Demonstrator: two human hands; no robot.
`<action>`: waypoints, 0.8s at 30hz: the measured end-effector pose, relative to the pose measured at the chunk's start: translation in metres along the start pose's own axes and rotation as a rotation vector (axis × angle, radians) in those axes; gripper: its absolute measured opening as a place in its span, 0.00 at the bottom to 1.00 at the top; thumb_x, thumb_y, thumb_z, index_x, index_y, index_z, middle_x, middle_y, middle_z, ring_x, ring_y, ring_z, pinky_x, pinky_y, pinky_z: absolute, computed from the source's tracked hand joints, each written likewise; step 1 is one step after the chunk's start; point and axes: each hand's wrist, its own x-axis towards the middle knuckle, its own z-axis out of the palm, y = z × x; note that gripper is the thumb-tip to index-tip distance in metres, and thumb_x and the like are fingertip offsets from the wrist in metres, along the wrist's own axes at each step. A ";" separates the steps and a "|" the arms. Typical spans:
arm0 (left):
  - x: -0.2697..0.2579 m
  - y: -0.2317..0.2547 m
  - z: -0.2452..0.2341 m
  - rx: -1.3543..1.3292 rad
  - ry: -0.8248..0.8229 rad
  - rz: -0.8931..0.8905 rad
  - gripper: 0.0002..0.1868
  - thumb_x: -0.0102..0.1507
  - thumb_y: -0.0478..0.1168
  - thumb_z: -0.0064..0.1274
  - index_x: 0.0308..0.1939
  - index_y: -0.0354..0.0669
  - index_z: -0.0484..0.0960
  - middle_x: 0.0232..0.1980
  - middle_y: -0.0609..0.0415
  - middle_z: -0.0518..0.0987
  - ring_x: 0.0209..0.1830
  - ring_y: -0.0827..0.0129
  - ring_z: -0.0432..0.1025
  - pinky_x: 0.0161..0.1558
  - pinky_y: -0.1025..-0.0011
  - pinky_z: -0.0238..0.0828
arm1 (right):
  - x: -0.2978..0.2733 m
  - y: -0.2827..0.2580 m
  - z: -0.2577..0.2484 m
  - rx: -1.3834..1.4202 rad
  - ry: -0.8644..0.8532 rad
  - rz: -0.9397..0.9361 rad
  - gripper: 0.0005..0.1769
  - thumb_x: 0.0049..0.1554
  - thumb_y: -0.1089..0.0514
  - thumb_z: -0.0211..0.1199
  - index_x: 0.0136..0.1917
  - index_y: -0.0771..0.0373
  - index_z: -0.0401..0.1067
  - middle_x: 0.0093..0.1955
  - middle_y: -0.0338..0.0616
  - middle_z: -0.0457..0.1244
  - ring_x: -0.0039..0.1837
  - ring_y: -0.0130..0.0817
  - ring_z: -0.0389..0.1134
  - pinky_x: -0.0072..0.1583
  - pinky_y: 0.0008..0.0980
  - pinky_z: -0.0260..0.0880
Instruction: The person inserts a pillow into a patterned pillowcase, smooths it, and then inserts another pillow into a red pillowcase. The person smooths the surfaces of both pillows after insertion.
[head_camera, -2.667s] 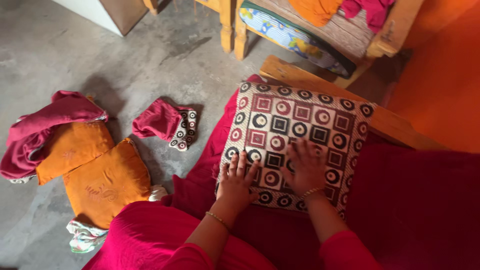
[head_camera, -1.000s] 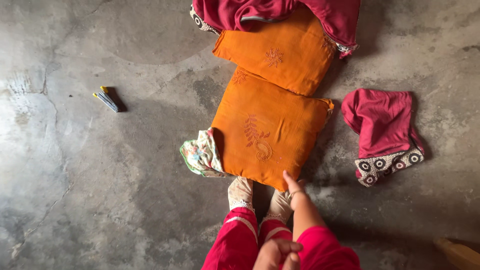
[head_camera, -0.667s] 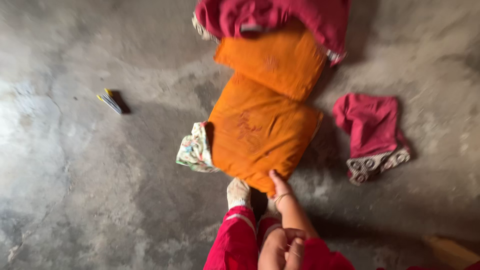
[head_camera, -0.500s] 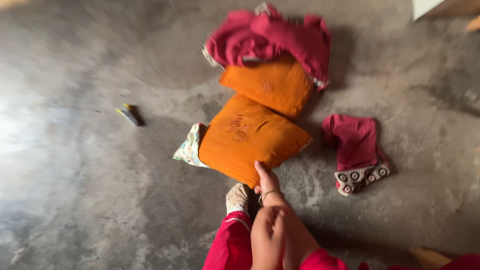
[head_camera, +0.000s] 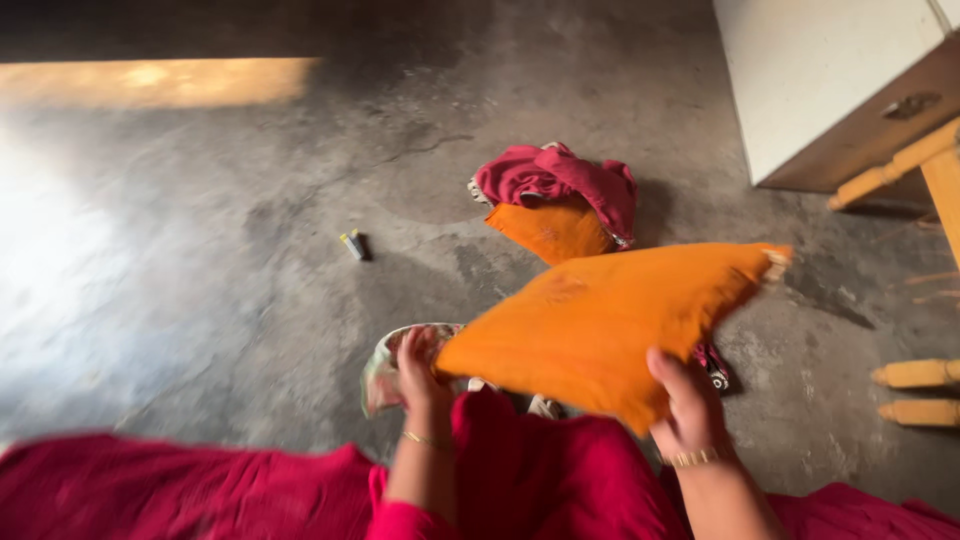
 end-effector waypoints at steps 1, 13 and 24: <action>0.001 0.017 -0.011 0.041 -0.021 0.013 0.14 0.64 0.52 0.52 0.46 0.51 0.78 0.45 0.58 0.80 0.45 0.65 0.73 0.49 0.65 0.69 | -0.026 -0.004 -0.002 -0.015 -0.051 -0.047 0.30 0.55 0.53 0.64 0.69 0.64 0.68 0.65 0.46 0.66 0.65 0.38 0.67 0.63 0.42 0.66; -0.140 0.089 -0.024 0.722 -0.417 -0.473 0.24 0.65 0.60 0.49 0.49 0.46 0.82 0.41 0.56 0.84 0.35 0.65 0.76 0.33 0.68 0.71 | -0.162 -0.009 -0.004 0.359 -0.363 -0.280 0.29 0.60 0.48 0.65 0.69 0.64 0.68 0.67 0.45 0.64 0.70 0.44 0.64 0.72 0.52 0.61; -0.325 0.184 -0.090 1.316 -0.664 0.155 0.11 0.63 0.42 0.52 0.47 0.41 0.74 0.34 0.57 0.74 0.34 0.73 0.68 0.35 0.70 0.68 | -0.219 0.038 -0.174 -0.286 -0.102 -0.040 0.31 0.54 0.47 0.66 0.66 0.64 0.70 0.60 0.49 0.69 0.61 0.46 0.70 0.62 0.45 0.68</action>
